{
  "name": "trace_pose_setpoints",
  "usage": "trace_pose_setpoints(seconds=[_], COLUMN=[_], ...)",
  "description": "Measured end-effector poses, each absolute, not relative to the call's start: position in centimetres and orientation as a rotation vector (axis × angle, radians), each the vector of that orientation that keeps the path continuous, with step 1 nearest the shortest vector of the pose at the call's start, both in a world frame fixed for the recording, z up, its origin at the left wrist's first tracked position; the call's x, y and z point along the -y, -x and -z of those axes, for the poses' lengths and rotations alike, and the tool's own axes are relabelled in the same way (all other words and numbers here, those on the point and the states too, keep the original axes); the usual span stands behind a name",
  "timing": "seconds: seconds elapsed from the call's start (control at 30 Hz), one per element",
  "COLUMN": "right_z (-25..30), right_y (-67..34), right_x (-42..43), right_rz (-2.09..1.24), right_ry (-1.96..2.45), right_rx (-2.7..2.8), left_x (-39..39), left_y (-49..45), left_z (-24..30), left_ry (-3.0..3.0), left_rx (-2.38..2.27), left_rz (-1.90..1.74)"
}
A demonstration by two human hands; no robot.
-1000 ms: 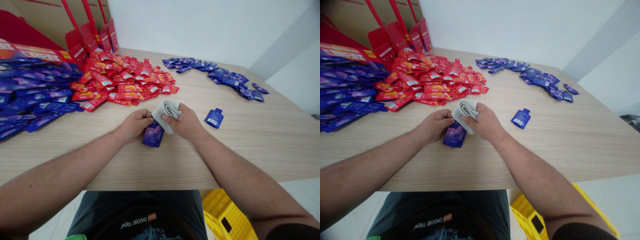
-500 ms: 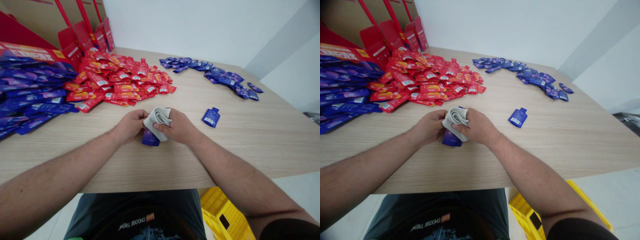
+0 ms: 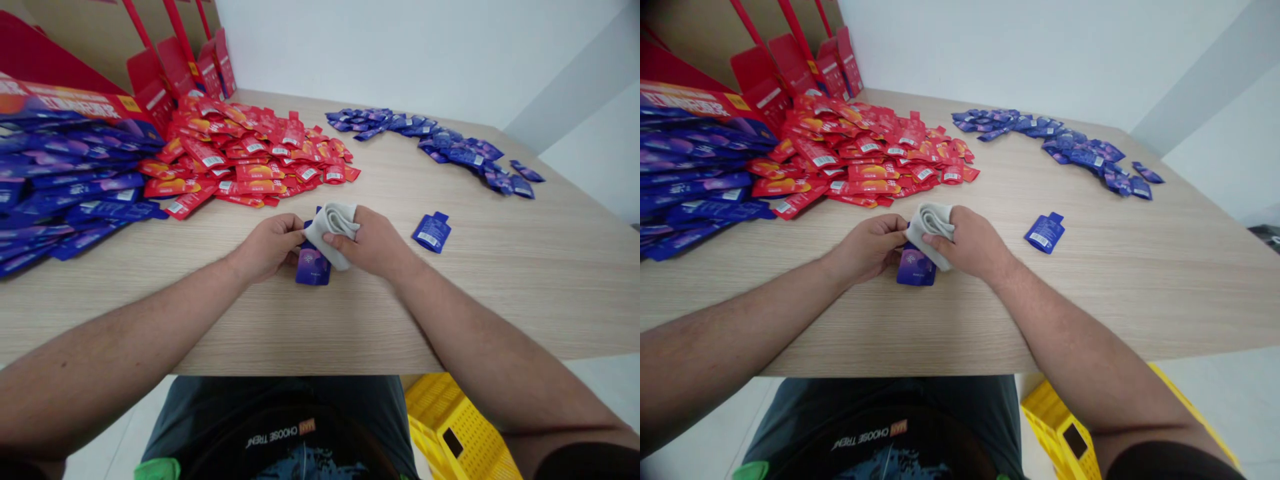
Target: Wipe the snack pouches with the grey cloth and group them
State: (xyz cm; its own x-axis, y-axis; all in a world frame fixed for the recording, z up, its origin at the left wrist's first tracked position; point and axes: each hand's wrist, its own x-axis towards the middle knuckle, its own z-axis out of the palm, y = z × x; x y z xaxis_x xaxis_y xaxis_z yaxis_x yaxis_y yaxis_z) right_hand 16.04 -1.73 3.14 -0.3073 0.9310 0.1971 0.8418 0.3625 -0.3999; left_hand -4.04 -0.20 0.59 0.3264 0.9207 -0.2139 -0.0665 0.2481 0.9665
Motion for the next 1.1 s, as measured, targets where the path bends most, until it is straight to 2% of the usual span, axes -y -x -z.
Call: trace_pose_setpoints(seconds=[0.1, 0.23, 0.37, 0.5, 0.63, 0.77, 0.9, 1.03, 1.1], right_z=[-3.3, -3.2, -3.3, -3.6, -3.6, -3.4, -3.3, -3.3, -3.4], right_y=[-15.6, -15.3, -15.1, -15.1, -15.3, -15.1, -15.1, -15.7, -16.0], right_x=[2.0, 2.1, 2.4, 2.5, 2.4, 2.4, 2.5, 2.1, 1.9], right_rz=[-0.428, -0.344, -0.387, -0.354, -0.423, -0.349, -0.446, -0.332, -0.363], right_ry=[1.325, 1.484, 1.250, 1.326, 1.151, 1.295, 1.095, 1.354, 1.346], right_rx=[2.443, 2.366, 2.572, 2.535, 2.671, 2.551, 2.717, 2.550, 2.552], left_x=[0.1, 0.0, -0.1, -0.2, -0.2, 0.0, 0.0, 0.0, 0.0], left_y=[4.0, 3.9, 4.1, 4.0, 3.8, 3.6, 3.5, 3.5, 3.5], left_z=[-0.3, -0.1, 0.3, 0.6, 0.1, -0.5, -0.6, -0.6, -0.6], left_ry=[-1.118, -1.109, -1.194, -1.199, -1.158, -1.076, -1.128, -1.064, -1.056], left_rx=[-1.005, -1.049, -1.052, -1.076, -1.078, -1.099, -1.094, -1.077, -1.069], left_rz=[-0.881, -0.831, -0.868, -0.866, -0.864, -0.845, -0.888, -0.846, -0.852])
